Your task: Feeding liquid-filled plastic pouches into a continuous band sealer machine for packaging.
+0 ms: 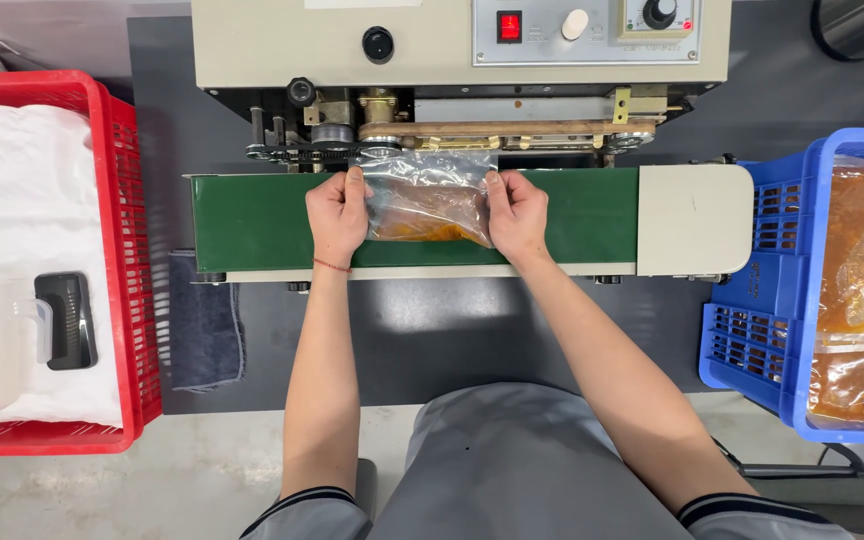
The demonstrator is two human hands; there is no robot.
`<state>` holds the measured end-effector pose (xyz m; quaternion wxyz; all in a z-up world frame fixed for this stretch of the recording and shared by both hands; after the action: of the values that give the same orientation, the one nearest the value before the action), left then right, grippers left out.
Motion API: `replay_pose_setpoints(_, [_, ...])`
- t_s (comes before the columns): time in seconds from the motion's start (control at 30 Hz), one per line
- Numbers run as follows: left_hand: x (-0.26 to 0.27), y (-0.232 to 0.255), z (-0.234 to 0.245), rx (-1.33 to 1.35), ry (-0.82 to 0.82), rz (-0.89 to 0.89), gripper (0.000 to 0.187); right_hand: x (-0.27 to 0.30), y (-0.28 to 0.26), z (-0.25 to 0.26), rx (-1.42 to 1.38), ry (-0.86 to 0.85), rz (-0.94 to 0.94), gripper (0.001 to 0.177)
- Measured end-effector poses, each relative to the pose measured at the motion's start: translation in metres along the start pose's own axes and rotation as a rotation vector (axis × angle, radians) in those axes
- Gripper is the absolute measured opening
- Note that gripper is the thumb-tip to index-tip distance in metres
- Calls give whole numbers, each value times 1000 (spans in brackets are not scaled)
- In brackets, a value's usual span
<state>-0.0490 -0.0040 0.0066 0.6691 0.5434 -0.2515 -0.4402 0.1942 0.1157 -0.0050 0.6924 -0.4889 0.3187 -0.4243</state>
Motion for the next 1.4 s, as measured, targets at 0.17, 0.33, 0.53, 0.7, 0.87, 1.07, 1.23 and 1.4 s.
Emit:
replay_pose_setpoints(0.17, [-1,-4,12,-4,-2,-13,45,0,-7,-12,13,10,18,30])
replay_pose_setpoints(0.33, [-2,-9,22,-2,3,-5,46,0,-5,-22,11,16,24,31])
replay_pose_setpoints(0.53, [-2,-12,38,-10,19,4,45,-1,-5,-38,20,14,43,29])
replay_pose_setpoints(0.7, [-5,-6,47,-29,47,-12,42,-1,-4,-47,25,12,63,25])
replay_pose_setpoints(0.87, [-4,-4,62,12,88,28,39,2,-19,-60,21,-5,67,23])
replay_pose_setpoints(1.07, [-5,-16,77,16,95,55,38,0,-33,-76,54,-17,79,30])
replay_pose_setpoints(1.23, [-4,-28,89,20,93,51,39,3,-34,-89,34,-15,65,31])
replay_pose_setpoints(1.4, [-4,-31,102,34,85,25,40,4,-41,-102,16,-17,48,33])
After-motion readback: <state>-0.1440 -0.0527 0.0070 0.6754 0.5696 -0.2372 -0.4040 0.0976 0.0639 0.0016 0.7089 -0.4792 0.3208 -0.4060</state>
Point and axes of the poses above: each hand's wrist, its own x-axis away from the middle knuckle, its own z-axis out of the back of the hand, y = z × x, the point moved 2 cm from there along -x, towards the middle knuckle, and after that the axes turned 11 degrees about -y, right-handed, at the moved point
